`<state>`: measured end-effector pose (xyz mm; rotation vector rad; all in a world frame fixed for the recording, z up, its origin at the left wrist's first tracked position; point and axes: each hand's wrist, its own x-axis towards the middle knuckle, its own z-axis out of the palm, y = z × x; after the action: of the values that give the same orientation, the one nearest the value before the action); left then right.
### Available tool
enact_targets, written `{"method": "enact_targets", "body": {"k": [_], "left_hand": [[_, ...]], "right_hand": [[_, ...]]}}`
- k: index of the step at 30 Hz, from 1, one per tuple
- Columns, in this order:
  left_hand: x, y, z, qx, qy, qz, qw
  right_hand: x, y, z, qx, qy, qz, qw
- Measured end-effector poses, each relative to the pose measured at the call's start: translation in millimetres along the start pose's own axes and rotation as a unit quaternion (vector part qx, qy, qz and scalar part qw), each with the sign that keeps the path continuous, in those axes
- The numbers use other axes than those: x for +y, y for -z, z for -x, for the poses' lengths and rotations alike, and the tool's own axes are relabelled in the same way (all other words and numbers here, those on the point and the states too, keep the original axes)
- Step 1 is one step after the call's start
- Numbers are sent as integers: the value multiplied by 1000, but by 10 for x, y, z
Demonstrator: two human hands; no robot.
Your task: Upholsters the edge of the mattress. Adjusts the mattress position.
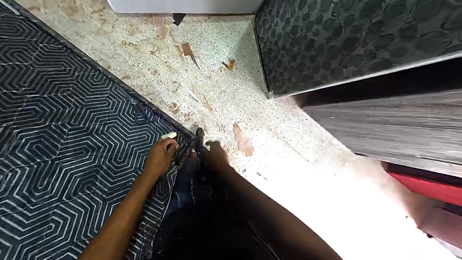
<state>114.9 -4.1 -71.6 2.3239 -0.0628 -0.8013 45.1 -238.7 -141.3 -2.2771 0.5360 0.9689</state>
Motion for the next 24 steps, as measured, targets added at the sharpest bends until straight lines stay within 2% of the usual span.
{"method": "enact_targets", "body": {"k": [2,3,5,6,11,17,20,24], "left_hand": [[12,26,-5,5,2,7,1000],[17,24,4,6,3,12,1000],[25,8,10,11,6,20,1000],[28,7,-1,14,8,19,1000],[40,2,7,14,11,15,1000],[51,-44,26,29,6,-32,999],[93,-83,50,-5,-7,-108,994],[56,-126,96,-36,-51,-158,986]], "right_hand": [[-209,210,0,174,119,-18,977],[-318,215,-25,208,197,-18,958],[-474,105,-145,202,318,29,926],[-515,43,-242,194,351,57,914],[-582,48,-431,154,387,121,901],[-557,39,-408,165,400,113,894],[-561,127,-393,115,432,103,888],[-697,362,-403,-23,457,138,878]]}}
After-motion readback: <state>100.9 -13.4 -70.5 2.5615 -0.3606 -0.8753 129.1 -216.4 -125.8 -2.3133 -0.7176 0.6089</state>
